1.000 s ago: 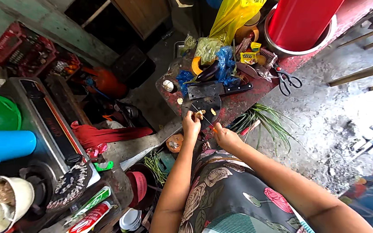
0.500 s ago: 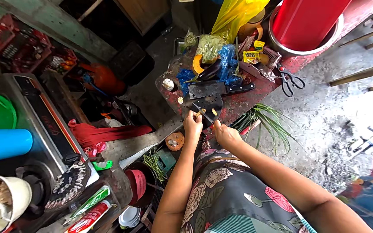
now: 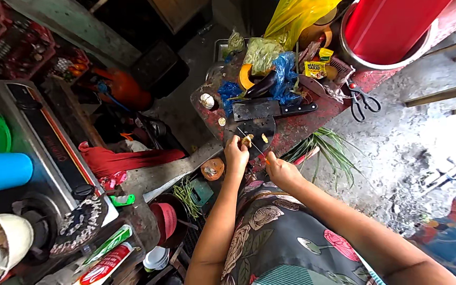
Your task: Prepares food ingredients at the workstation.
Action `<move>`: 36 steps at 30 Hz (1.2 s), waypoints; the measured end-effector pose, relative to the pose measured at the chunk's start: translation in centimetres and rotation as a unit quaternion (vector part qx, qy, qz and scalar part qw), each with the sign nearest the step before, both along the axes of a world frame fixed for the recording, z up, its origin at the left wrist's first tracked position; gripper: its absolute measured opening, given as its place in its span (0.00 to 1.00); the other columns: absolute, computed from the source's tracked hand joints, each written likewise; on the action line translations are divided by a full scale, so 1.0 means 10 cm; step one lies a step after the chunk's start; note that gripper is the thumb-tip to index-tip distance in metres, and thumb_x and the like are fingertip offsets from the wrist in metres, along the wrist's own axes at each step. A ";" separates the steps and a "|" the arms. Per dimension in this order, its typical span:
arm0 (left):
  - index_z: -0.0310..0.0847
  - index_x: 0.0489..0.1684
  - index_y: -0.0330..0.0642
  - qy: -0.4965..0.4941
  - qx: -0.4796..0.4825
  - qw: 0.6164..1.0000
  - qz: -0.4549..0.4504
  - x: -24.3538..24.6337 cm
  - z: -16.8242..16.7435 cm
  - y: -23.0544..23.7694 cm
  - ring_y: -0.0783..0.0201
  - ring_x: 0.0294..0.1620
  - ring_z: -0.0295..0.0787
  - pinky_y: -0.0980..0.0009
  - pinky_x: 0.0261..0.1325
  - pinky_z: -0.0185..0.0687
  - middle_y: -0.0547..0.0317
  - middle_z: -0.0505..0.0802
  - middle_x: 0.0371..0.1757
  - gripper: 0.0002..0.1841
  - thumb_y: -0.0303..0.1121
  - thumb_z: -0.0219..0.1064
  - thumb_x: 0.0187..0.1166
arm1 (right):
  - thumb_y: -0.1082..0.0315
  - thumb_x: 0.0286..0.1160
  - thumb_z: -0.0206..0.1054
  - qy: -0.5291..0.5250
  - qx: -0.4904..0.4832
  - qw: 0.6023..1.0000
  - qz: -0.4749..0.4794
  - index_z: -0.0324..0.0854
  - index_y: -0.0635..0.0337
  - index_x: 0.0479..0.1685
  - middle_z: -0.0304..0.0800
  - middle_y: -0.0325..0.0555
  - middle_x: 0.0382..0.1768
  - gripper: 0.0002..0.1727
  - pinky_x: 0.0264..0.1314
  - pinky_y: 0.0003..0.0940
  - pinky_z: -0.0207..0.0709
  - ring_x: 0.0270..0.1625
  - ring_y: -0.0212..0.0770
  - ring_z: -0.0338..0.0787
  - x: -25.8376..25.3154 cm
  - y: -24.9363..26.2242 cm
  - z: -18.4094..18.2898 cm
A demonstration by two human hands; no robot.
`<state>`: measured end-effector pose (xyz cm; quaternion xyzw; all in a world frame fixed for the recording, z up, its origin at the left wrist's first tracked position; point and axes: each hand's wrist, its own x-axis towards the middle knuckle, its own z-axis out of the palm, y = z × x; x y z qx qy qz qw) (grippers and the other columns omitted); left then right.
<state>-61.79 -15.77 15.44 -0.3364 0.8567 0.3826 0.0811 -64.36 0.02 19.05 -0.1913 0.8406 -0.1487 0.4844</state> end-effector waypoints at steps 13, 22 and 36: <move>0.85 0.53 0.32 0.016 -0.003 1.000 -0.010 0.02 -0.04 -0.03 0.47 0.55 0.87 0.51 0.63 0.81 0.39 0.89 0.55 0.11 0.30 0.69 0.81 | 0.60 0.95 0.46 -0.031 -0.066 0.997 -0.031 0.65 0.65 0.75 0.87 0.66 0.57 0.21 0.66 0.61 0.79 0.65 0.64 0.89 -0.20 -0.11 -0.29; 0.79 0.73 0.35 -0.033 -0.028 0.992 -0.123 -0.04 0.08 -0.08 0.42 0.71 0.82 0.49 0.76 0.76 0.36 0.83 0.70 0.21 0.25 0.69 0.80 | 0.56 0.95 0.47 -0.031 -0.072 0.996 -0.051 0.66 0.69 0.75 0.86 0.69 0.58 0.25 0.69 0.61 0.77 0.66 0.64 0.87 -0.16 0.02 -0.29; 0.84 0.57 0.29 0.126 -0.107 0.986 -0.035 0.17 -0.18 0.13 0.41 0.63 0.87 0.48 0.69 0.82 0.35 0.89 0.57 0.16 0.25 0.75 0.72 | 0.56 0.96 0.42 0.022 -0.027 0.999 -0.037 0.64 0.63 0.77 0.88 0.66 0.57 0.24 0.65 0.61 0.80 0.65 0.64 0.89 0.11 0.01 -0.03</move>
